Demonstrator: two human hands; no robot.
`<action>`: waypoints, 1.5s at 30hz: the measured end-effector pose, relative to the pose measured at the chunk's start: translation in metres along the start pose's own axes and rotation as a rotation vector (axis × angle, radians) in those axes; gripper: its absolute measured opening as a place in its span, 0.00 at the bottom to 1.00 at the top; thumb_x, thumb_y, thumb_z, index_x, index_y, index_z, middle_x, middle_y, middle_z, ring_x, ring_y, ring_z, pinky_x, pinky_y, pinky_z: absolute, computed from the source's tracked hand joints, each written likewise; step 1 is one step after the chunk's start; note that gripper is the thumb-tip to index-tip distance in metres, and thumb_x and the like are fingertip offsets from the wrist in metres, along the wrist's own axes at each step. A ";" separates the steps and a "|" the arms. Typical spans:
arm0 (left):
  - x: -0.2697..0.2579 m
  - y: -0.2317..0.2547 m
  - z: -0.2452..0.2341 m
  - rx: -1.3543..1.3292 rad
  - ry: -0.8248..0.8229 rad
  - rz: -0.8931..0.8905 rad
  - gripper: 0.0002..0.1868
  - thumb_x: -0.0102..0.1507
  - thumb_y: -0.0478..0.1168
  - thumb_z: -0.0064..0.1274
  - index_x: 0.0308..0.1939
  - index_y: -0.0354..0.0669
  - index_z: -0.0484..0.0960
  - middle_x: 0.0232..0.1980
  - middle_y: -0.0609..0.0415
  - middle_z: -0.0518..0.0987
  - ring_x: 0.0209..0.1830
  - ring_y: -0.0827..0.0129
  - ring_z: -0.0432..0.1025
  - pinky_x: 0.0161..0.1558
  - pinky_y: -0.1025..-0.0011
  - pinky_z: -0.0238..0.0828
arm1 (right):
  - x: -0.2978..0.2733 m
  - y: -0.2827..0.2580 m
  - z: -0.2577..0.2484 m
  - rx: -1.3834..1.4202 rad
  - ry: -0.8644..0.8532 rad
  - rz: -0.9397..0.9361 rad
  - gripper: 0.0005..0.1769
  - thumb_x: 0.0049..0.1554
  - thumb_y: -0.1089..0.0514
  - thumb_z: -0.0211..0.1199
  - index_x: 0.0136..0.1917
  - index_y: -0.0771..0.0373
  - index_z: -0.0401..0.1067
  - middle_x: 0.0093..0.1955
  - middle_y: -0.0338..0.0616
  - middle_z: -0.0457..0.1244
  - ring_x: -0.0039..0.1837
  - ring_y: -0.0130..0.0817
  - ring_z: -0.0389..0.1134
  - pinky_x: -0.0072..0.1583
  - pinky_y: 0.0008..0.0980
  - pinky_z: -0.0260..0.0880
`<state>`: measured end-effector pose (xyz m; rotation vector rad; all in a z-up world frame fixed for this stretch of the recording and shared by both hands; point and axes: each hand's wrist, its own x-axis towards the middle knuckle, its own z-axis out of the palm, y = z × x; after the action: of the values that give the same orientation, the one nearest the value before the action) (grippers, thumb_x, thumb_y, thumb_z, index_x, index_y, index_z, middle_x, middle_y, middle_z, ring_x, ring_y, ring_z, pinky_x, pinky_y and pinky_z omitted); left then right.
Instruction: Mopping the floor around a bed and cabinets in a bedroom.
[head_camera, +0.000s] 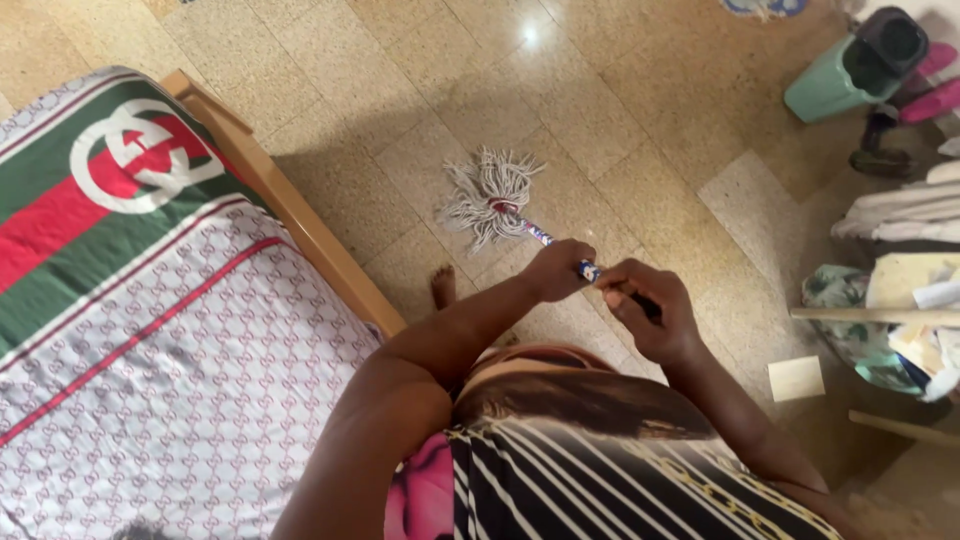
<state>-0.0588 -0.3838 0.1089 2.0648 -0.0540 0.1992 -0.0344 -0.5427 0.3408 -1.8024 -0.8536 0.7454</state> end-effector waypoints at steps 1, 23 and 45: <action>-0.001 -0.001 0.006 -0.018 0.004 -0.005 0.13 0.57 0.47 0.62 0.31 0.43 0.78 0.35 0.42 0.79 0.42 0.43 0.74 0.42 0.53 0.70 | -0.007 0.006 0.001 0.032 0.035 -0.001 0.07 0.60 0.63 0.57 0.51 0.67 0.72 0.31 0.39 0.62 0.32 0.24 0.55 0.37 0.26 0.53; 0.060 -0.071 -0.011 0.276 -0.098 0.052 0.13 0.63 0.48 0.57 0.30 0.45 0.81 0.36 0.45 0.80 0.44 0.47 0.75 0.47 0.55 0.72 | 0.045 0.068 0.006 -0.046 0.076 -0.380 0.02 0.61 0.65 0.57 0.47 0.66 0.70 0.35 0.41 0.60 0.35 0.28 0.59 0.39 0.30 0.58; 0.340 -0.341 -0.214 0.269 0.124 -0.320 0.18 0.52 0.50 0.68 0.39 0.52 0.79 0.46 0.49 0.79 0.49 0.49 0.75 0.49 0.57 0.73 | 0.471 0.119 0.005 -0.021 0.177 -0.351 0.07 0.55 0.69 0.56 0.48 0.65 0.69 0.38 0.41 0.61 0.39 0.27 0.61 0.44 0.27 0.63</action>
<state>0.2928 -0.0170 -0.0308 2.2876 0.3962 0.1420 0.2553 -0.1895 0.1745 -1.6479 -1.0253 0.3474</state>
